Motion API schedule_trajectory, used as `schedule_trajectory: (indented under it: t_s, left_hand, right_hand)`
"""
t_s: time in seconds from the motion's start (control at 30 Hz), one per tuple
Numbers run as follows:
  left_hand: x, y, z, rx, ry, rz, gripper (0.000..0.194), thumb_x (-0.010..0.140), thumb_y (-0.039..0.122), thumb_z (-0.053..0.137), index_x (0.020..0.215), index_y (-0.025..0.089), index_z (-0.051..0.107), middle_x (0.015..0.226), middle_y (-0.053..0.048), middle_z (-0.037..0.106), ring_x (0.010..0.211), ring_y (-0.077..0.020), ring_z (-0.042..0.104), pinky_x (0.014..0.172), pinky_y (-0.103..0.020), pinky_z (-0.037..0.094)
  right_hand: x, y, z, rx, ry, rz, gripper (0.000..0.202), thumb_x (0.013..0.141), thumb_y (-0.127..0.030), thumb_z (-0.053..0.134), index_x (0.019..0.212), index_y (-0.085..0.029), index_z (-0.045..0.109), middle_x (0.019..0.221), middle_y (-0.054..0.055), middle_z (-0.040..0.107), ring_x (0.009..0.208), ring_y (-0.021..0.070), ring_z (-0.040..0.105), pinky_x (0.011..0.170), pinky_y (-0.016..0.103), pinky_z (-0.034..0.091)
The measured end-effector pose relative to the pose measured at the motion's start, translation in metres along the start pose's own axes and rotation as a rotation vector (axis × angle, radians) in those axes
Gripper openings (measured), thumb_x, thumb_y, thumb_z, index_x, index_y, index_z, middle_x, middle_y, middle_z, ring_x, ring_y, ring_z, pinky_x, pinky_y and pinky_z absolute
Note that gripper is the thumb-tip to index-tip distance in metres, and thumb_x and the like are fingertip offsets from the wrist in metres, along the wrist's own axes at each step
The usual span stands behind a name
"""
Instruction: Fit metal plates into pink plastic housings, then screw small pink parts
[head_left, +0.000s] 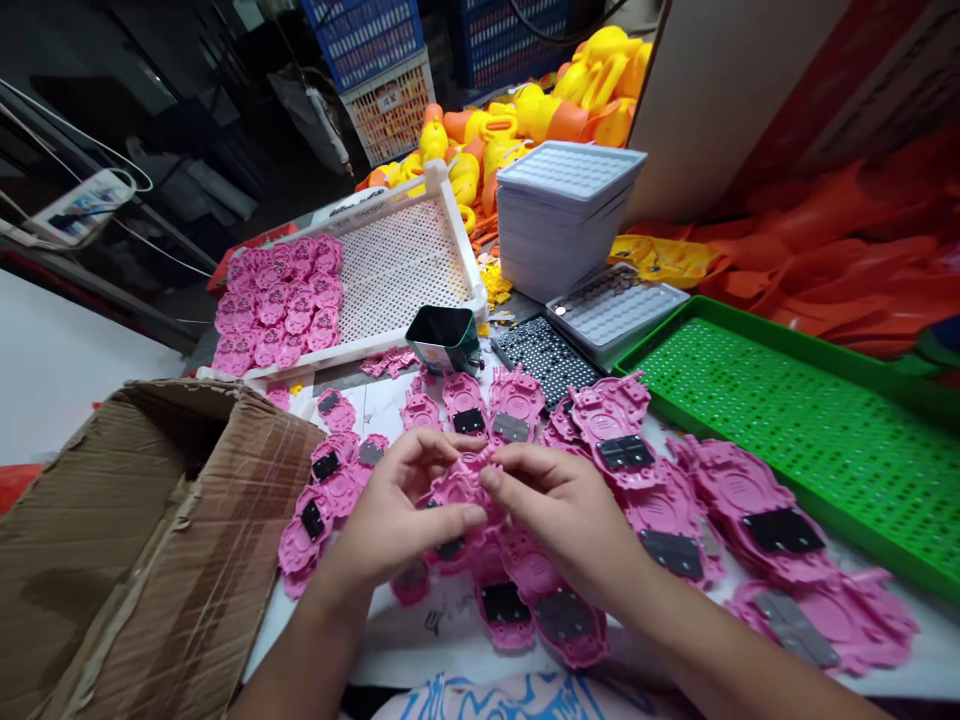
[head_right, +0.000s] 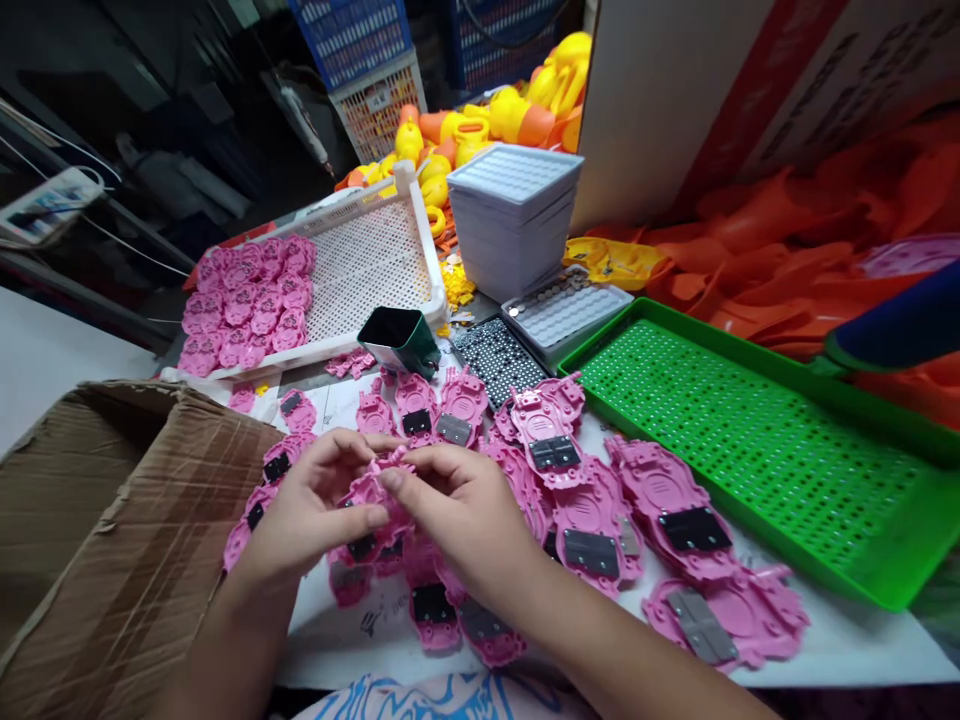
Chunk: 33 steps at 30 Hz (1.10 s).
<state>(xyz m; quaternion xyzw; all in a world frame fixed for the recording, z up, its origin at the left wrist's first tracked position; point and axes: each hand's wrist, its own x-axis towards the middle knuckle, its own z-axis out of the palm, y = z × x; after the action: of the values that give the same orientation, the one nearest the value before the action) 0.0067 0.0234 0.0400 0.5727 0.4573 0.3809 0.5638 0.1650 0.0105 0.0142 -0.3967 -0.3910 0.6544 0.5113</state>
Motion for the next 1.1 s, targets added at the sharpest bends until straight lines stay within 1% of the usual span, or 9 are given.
schedule_trajectory:
  t_s: [0.13, 0.23, 0.3, 0.37, 0.53, 0.7, 0.8, 0.97, 1.1]
  left_hand:
    - [0.000, -0.020, 0.008, -0.067, 0.163, 0.029, 0.031, 0.064, 0.011, 0.077, 0.081, 0.021, 0.054, 0.086, 0.001, 0.067, 0.078, -0.0108, 0.064, 0.068, -0.018, 0.051]
    - [-0.001, -0.028, 0.009, -0.055, 0.290, 0.068, 0.032, 0.063, 0.011, 0.077, 0.081, 0.021, 0.052, 0.078, 0.004, 0.062, 0.066, -0.0072, 0.060, 0.058, -0.014, 0.048]
    - [-0.003, -0.032, 0.010, -0.007, 0.366, 0.133, 0.033, 0.062, 0.010, 0.078, 0.083, 0.021, 0.054, 0.075, 0.005, 0.060, 0.064, -0.0063, 0.059, 0.058, -0.013, 0.048]
    - [-0.007, -0.037, 0.011, 0.042, 0.390, 0.209, 0.032, 0.064, 0.010, 0.076, 0.085, 0.022, 0.055, 0.079, 0.004, 0.061, 0.070, -0.0076, 0.061, 0.064, -0.015, 0.050]
    - [-0.015, -0.052, 0.012, 0.158, 0.290, 0.405, 0.034, 0.072, 0.005, 0.068, 0.097, 0.025, 0.056, 0.097, -0.002, 0.062, 0.089, -0.0137, 0.064, 0.073, -0.021, 0.052]
    - [-0.017, -0.060, 0.013, 0.304, 0.271, 0.508, 0.039, 0.072, 0.001, 0.063, 0.102, 0.025, 0.058, 0.100, -0.005, 0.063, 0.094, -0.0174, 0.062, 0.075, -0.026, 0.052]
    - [-0.015, -0.057, 0.016, 0.202, 0.272, 0.401, 0.037, 0.070, 0.002, 0.065, 0.099, 0.026, 0.058, 0.098, -0.002, 0.062, 0.092, -0.0152, 0.062, 0.076, -0.024, 0.051]
    - [-0.009, -0.046, 0.020, -0.113, 0.337, -0.026, 0.042, 0.061, 0.017, 0.080, 0.097, 0.023, 0.059, 0.094, -0.002, 0.063, 0.089, -0.0144, 0.062, 0.077, -0.023, 0.050]
    - [-0.007, -0.044, 0.019, -0.196, 0.286, -0.152, 0.034, 0.066, 0.024, 0.078, 0.094, 0.019, 0.060, 0.093, -0.004, 0.065, 0.087, -0.0166, 0.063, 0.078, -0.028, 0.052]
  right_hand:
    - [-0.001, 0.011, -0.001, -0.063, 0.083, -0.078, 0.021, 0.077, -0.039, 0.066, 0.086, -0.020, 0.066, 0.073, 0.002, 0.065, 0.062, 0.0108, 0.059, 0.054, 0.023, 0.051]
    - [-0.003, 0.017, -0.002, -0.370, 0.217, -0.423, 0.026, 0.075, -0.030, 0.070, 0.099, -0.022, 0.063, 0.088, 0.004, 0.061, 0.075, 0.0137, 0.060, 0.064, 0.028, 0.054]
    - [-0.005, 0.017, -0.002, -0.633, 0.213, -0.667, 0.021, 0.076, -0.021, 0.070, 0.095, -0.022, 0.063, 0.090, 0.004, 0.059, 0.081, 0.0152, 0.059, 0.070, 0.030, 0.053]
    - [-0.008, 0.015, -0.002, -0.822, 0.167, -0.791, 0.018, 0.077, -0.014, 0.067, 0.093, -0.021, 0.063, 0.089, 0.005, 0.059, 0.084, 0.0169, 0.058, 0.074, 0.033, 0.051]
    - [-0.011, 0.016, -0.002, -0.967, 0.120, -0.873, 0.027, 0.078, -0.008, 0.063, 0.102, -0.020, 0.060, 0.091, 0.006, 0.063, 0.085, 0.0187, 0.057, 0.077, 0.037, 0.048]
    - [-0.009, 0.019, 0.000, -0.935, 0.154, -0.761, 0.021, 0.078, -0.012, 0.065, 0.097, -0.020, 0.064, 0.088, 0.005, 0.061, 0.080, 0.0169, 0.057, 0.069, 0.034, 0.050]
    - [-0.008, 0.017, 0.000, -0.832, 0.144, -0.695, 0.015, 0.079, -0.012, 0.065, 0.091, -0.021, 0.065, 0.086, 0.004, 0.061, 0.079, 0.0147, 0.060, 0.068, 0.029, 0.052]
    - [-0.006, 0.015, -0.004, -0.647, 0.168, -0.574, 0.015, 0.081, -0.011, 0.063, 0.089, -0.024, 0.064, 0.086, 0.001, 0.066, 0.080, 0.0125, 0.064, 0.070, 0.025, 0.053]
    - [-0.004, 0.017, -0.006, -0.670, 0.201, -0.581, 0.018, 0.082, -0.011, 0.062, 0.092, -0.024, 0.067, 0.084, 0.002, 0.060, 0.077, 0.0128, 0.060, 0.064, 0.026, 0.052]
